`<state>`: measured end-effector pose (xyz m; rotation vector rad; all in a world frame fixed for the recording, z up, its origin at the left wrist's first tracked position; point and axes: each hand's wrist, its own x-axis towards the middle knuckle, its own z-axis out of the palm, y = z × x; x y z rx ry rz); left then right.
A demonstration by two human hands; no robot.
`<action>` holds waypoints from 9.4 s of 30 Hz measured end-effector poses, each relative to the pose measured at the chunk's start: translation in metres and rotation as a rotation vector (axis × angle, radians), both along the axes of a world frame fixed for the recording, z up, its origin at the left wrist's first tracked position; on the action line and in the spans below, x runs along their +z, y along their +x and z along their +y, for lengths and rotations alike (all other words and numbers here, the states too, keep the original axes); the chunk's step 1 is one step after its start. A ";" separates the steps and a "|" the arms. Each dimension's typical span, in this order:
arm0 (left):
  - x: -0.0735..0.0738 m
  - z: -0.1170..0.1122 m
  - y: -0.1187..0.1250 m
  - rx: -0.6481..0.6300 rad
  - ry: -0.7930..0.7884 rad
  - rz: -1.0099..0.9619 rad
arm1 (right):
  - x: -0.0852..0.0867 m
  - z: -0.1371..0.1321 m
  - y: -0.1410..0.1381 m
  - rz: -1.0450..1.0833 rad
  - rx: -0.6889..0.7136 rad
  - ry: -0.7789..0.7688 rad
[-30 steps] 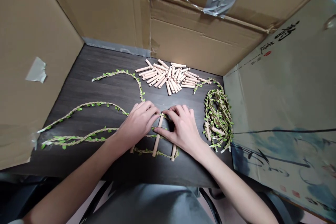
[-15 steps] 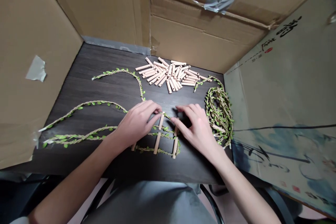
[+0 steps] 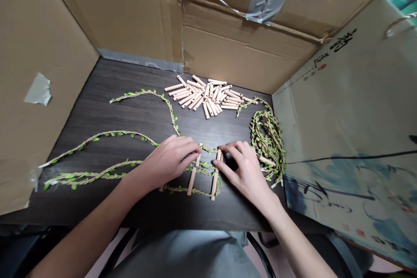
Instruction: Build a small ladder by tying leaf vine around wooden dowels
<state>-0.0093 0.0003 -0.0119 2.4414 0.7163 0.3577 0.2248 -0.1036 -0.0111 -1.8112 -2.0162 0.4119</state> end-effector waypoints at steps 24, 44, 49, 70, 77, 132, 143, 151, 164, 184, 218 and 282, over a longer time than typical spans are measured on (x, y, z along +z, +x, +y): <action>0.006 0.002 -0.006 -0.116 0.005 0.035 | 0.012 -0.027 -0.002 0.132 0.052 0.036; 0.013 -0.004 -0.007 -0.147 -0.077 0.109 | -0.002 -0.038 -0.005 -0.004 0.152 0.017; 0.014 -0.004 -0.008 -0.138 -0.086 0.109 | -0.003 -0.036 -0.006 -0.036 0.155 0.043; 0.018 -0.004 -0.008 -0.110 -0.099 0.128 | -0.001 -0.038 -0.018 -0.030 0.102 0.017; 0.021 -0.005 -0.013 -0.123 -0.099 0.168 | -0.004 -0.039 -0.017 -0.037 0.111 0.026; 0.006 0.009 -0.013 0.181 0.231 0.054 | 0.010 0.031 -0.009 0.120 0.044 0.071; -0.010 0.001 0.002 0.242 0.221 0.062 | -0.008 0.051 -0.042 0.099 0.054 0.020; -0.009 0.005 -0.002 0.177 0.148 0.096 | -0.009 0.053 -0.039 0.161 0.065 -0.025; -0.008 0.006 -0.001 0.170 0.063 0.087 | -0.009 0.053 -0.039 0.186 0.035 -0.058; 0.012 0.014 -0.027 0.011 -0.027 0.098 | -0.001 0.045 -0.036 0.151 0.173 -0.028; 0.011 0.012 -0.027 0.027 -0.091 0.110 | -0.003 0.046 -0.039 0.209 0.155 -0.020; 0.006 0.005 0.005 0.241 0.088 0.025 | 0.005 0.021 -0.008 0.235 -0.019 0.041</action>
